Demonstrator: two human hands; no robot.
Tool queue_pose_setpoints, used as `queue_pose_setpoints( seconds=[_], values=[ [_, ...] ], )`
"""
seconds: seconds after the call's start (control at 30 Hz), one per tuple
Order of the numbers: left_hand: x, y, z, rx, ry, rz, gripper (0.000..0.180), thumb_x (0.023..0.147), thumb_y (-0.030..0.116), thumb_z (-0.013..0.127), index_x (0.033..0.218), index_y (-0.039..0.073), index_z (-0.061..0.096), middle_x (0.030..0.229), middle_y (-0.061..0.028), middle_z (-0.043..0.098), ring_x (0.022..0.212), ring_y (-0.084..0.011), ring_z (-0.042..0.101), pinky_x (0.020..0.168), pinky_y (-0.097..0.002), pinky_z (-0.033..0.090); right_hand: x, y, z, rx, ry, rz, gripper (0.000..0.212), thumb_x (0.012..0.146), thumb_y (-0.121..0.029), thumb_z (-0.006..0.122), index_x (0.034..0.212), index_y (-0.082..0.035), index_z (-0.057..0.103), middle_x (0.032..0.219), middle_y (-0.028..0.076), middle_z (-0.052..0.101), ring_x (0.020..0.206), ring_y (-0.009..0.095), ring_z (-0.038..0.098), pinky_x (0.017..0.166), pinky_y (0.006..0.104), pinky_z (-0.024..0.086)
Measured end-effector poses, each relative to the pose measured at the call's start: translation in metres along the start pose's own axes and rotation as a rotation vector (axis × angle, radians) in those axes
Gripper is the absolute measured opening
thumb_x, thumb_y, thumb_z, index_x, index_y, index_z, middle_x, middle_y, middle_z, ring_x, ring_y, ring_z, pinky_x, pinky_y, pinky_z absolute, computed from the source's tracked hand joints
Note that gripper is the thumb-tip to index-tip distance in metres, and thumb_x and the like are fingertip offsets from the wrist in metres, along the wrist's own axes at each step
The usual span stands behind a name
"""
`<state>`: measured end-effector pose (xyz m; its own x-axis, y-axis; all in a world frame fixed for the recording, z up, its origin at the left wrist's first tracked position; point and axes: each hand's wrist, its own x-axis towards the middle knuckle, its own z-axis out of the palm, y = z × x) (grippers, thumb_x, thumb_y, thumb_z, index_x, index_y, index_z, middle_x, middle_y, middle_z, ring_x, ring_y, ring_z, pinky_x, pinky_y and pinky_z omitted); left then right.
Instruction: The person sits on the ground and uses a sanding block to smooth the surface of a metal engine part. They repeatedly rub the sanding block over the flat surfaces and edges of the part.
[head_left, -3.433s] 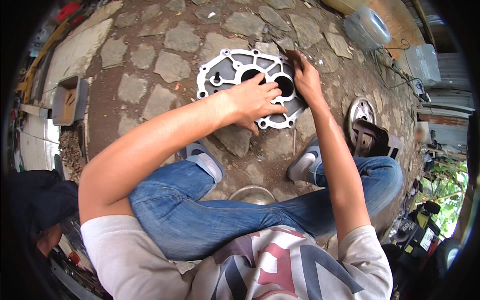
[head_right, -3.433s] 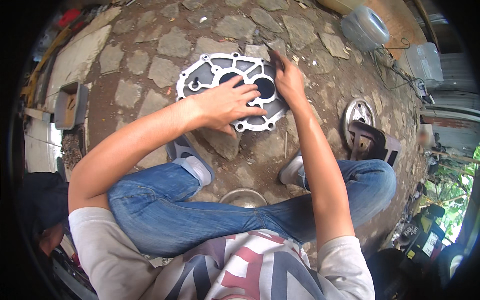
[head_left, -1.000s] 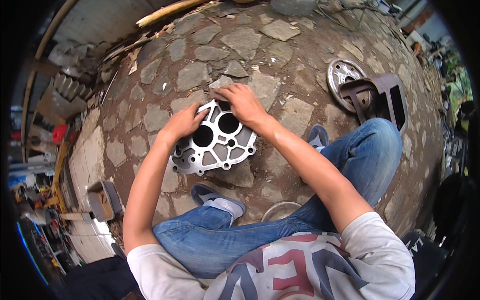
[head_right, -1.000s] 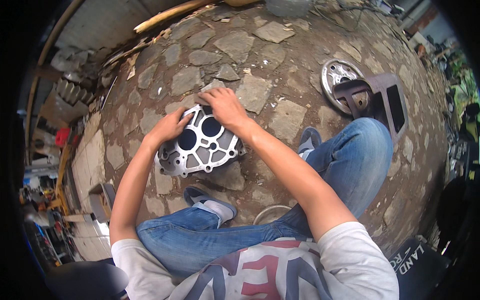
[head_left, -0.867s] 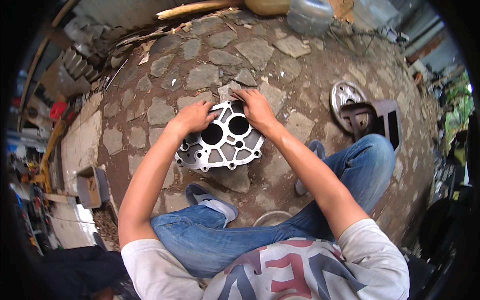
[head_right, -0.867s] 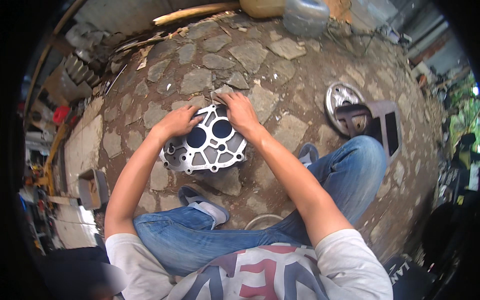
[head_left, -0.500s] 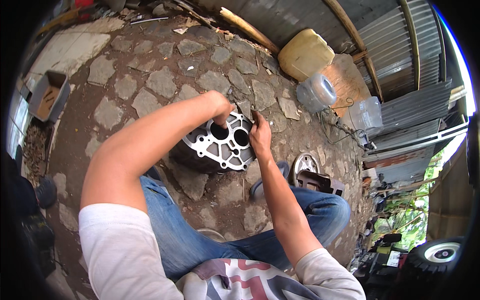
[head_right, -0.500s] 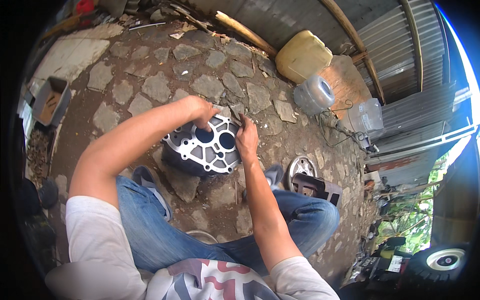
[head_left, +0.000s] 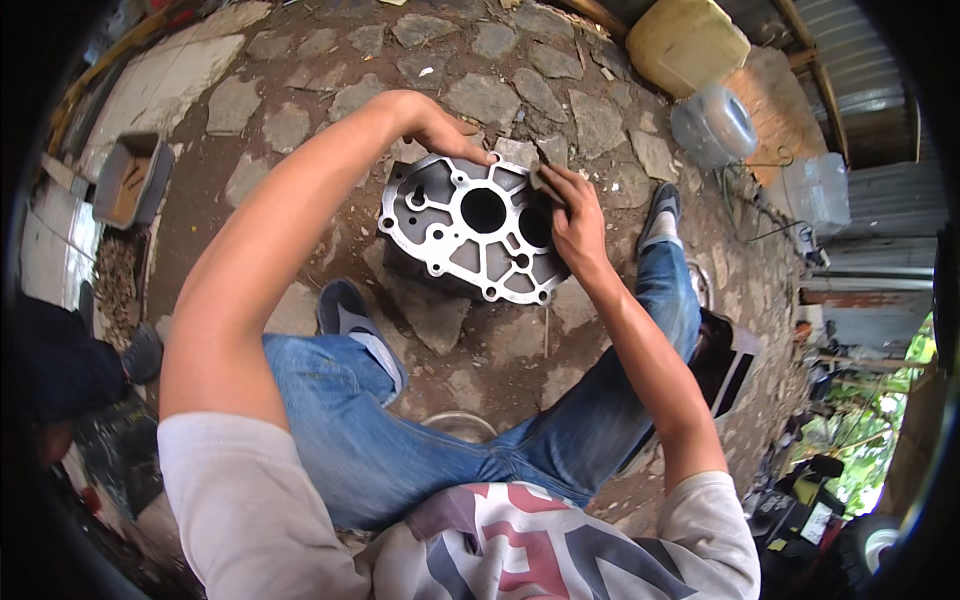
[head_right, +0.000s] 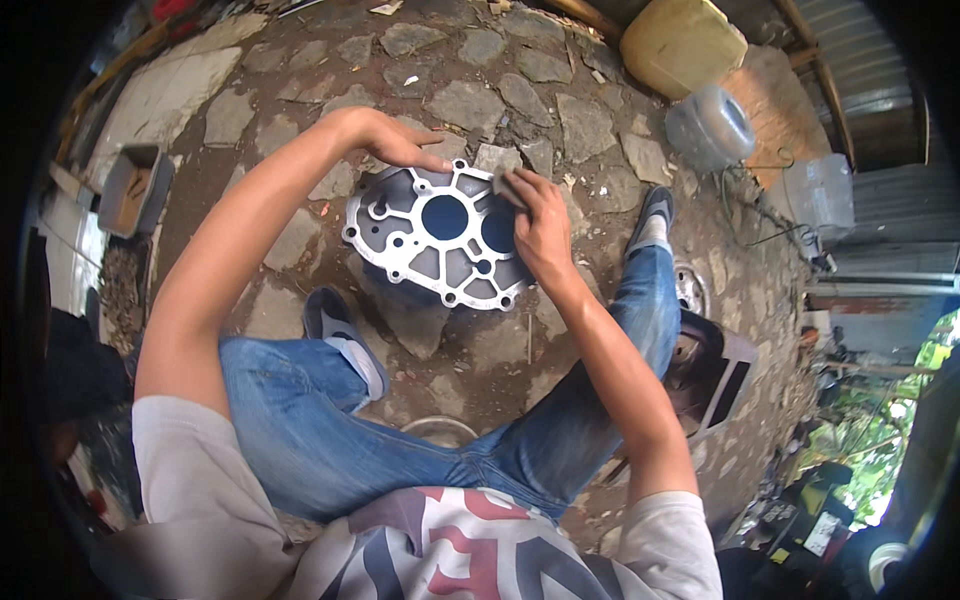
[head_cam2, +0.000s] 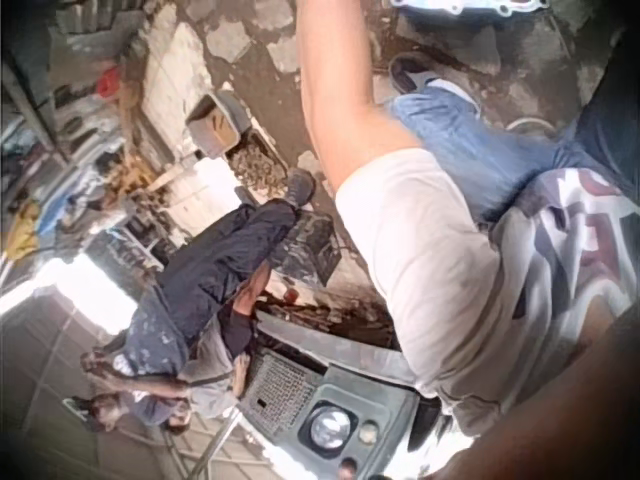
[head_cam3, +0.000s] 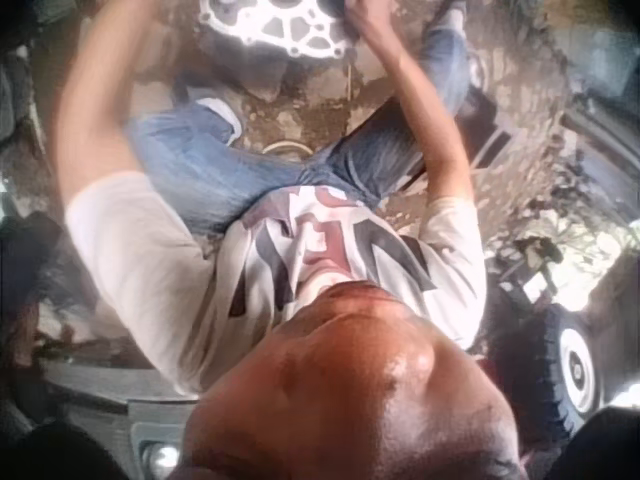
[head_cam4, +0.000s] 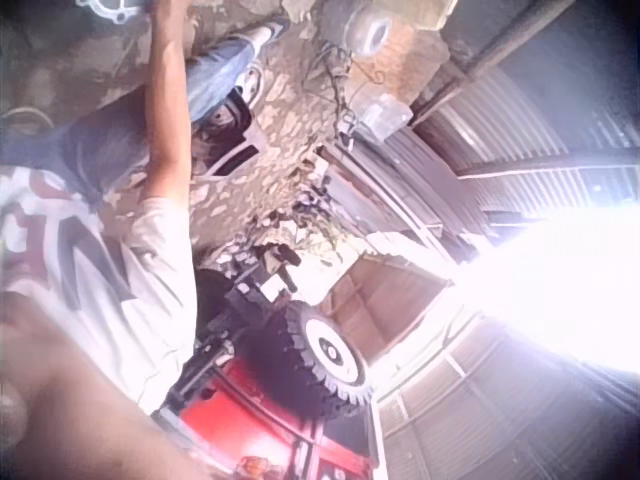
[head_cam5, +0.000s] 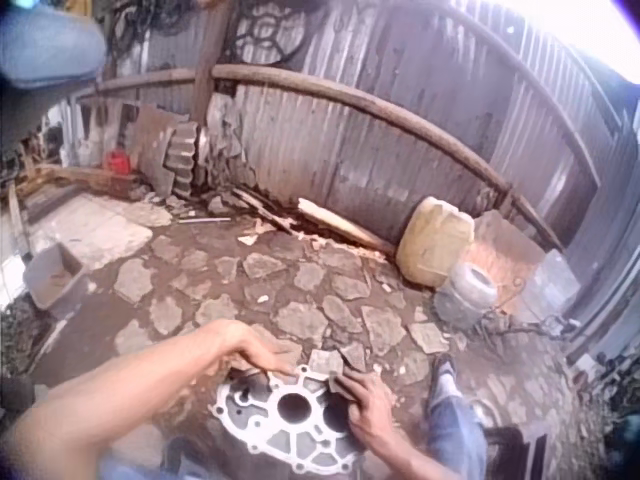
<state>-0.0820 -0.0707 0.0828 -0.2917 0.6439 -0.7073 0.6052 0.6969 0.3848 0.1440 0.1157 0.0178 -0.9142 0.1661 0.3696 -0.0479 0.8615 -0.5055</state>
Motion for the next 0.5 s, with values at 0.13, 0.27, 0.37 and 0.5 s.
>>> queue_pose_setpoints(
  seconds=[0.13, 0.27, 0.37, 0.5],
  values=[
    [0.005, -0.011, -0.01, 0.209, 0.08, 0.036, 0.102, 0.09, 0.082, 0.043, 0.159, 0.008, 0.032, 0.163, -0.0209, 0.031, 0.151, -0.0372, 0.03, 0.124, -0.0452, 0.025, -0.018, -0.04, -0.004, -0.064, -0.251, -0.081, 0.054, 0.086, -0.003, 0.061, 0.14, -0.008, 0.06, 0.145, 0.014, 0.056, 0.134, 0.035, 0.05, 0.116, 0.0495, 0.035],
    [0.008, -0.008, -0.008, 0.25, 0.019, 0.043, 0.099, 0.091, 0.081, 0.043, 0.156, 0.006, 0.038, 0.158, -0.0232, 0.04, 0.147, -0.0379, 0.037, 0.122, -0.0449, 0.029, -0.039, -0.052, -0.011, -0.197, -0.352, -0.119, 0.052, 0.099, -0.025, 0.059, 0.148, -0.008, 0.052, 0.153, 0.014, 0.049, 0.144, 0.033, 0.041, 0.12, 0.0532, 0.026],
    [0.026, -0.017, 0.004, 0.007, 0.062, 0.175, 0.089, 0.096, 0.075, 0.042, 0.149, 0.004, 0.049, 0.15, -0.0251, 0.049, 0.141, -0.0382, 0.046, 0.118, -0.0433, 0.036, -0.029, -0.043, -0.013, -0.268, -0.334, -0.087, 0.05, 0.099, -0.024, 0.059, 0.146, -0.008, 0.053, 0.152, 0.013, 0.051, 0.143, 0.033, 0.042, 0.12, 0.0524, 0.027],
    [0.035, -0.024, 0.035, -0.305, 0.245, 0.178, 0.078, 0.098, 0.072, 0.042, 0.118, 0.003, 0.074, 0.118, -0.0259, 0.07, 0.113, -0.038, 0.067, 0.101, -0.0441, 0.049, -0.032, -0.056, -0.014, -0.215, -0.372, -0.167, 0.045, 0.096, -0.019, 0.062, 0.139, -0.007, 0.06, 0.148, 0.012, 0.054, 0.14, 0.03, 0.046, 0.118, 0.0531, 0.029]
  ],
)
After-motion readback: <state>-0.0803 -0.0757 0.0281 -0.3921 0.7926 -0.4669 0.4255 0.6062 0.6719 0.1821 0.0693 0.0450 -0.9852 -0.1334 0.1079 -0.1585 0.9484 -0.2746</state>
